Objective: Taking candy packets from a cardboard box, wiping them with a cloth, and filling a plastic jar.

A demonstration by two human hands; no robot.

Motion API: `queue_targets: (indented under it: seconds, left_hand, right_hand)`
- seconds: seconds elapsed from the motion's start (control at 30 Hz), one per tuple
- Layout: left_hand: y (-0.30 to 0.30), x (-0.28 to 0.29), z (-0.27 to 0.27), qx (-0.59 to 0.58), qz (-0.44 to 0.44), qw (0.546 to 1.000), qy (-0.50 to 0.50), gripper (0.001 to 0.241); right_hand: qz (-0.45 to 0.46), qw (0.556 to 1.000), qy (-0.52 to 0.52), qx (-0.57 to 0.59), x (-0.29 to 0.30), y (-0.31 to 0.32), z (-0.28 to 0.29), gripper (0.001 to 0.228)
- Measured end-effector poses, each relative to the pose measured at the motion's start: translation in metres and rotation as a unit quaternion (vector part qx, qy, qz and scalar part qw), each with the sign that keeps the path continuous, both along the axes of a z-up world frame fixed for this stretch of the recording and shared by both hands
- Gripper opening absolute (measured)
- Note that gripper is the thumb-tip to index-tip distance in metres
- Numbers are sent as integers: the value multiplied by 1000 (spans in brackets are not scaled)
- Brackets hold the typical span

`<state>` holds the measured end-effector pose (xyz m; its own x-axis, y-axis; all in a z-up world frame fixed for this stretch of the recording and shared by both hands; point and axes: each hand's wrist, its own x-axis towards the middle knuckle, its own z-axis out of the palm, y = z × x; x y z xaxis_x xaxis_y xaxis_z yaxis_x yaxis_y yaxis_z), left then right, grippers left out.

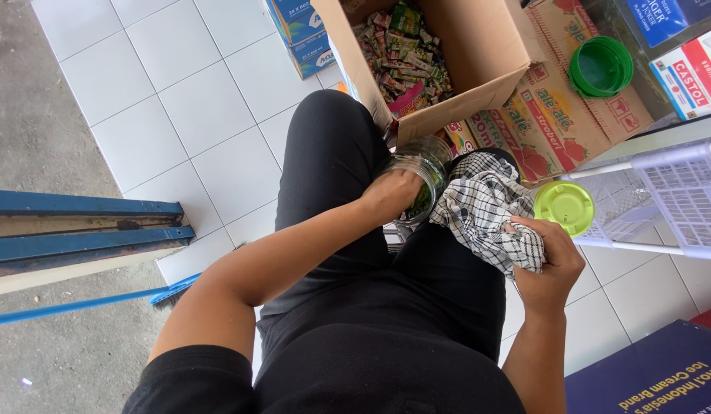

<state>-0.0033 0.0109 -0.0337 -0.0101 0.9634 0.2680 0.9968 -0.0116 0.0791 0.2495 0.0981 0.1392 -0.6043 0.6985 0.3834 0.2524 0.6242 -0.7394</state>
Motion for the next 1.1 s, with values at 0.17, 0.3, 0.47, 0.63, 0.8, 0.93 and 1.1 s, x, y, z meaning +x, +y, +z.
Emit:
queue_targets:
  seconds: [0.17, 0.3, 0.47, 0.63, 0.8, 0.93, 1.1]
  left_hand:
    - [5, 7, -15, -109, 74, 991, -22, 23]
    - [8, 9, -18, -194, 95, 972, -97, 31]
    - [8, 6, -13, -232, 86, 960, -132, 59]
    - [-2, 15, -30, -148, 104, 971, -158, 65]
    - [-31, 3, 102, -99, 7, 978, -184, 61]
    - [-3, -59, 176, -217, 50, 921, -321, 29]
    - [98, -175, 121, -8, 130, 909, -395, 19]
  right_hand:
    - [3, 1000, -8, 7, -3, 4, 1, 36]
    - [9, 1000, -7, -11, -9, 3, 4, 39]
    - [10, 1000, -2, -5, -12, 6, 1, 36]
    - [11, 1000, -3, -18, -25, 15, 1, 36]
    - [24, 992, 74, -97, -53, 42, -23, 25]
    - [12, 990, 88, -112, -85, 58, -66, 7]
    - [-28, 972, 68, -223, -108, 68, -107, 10]
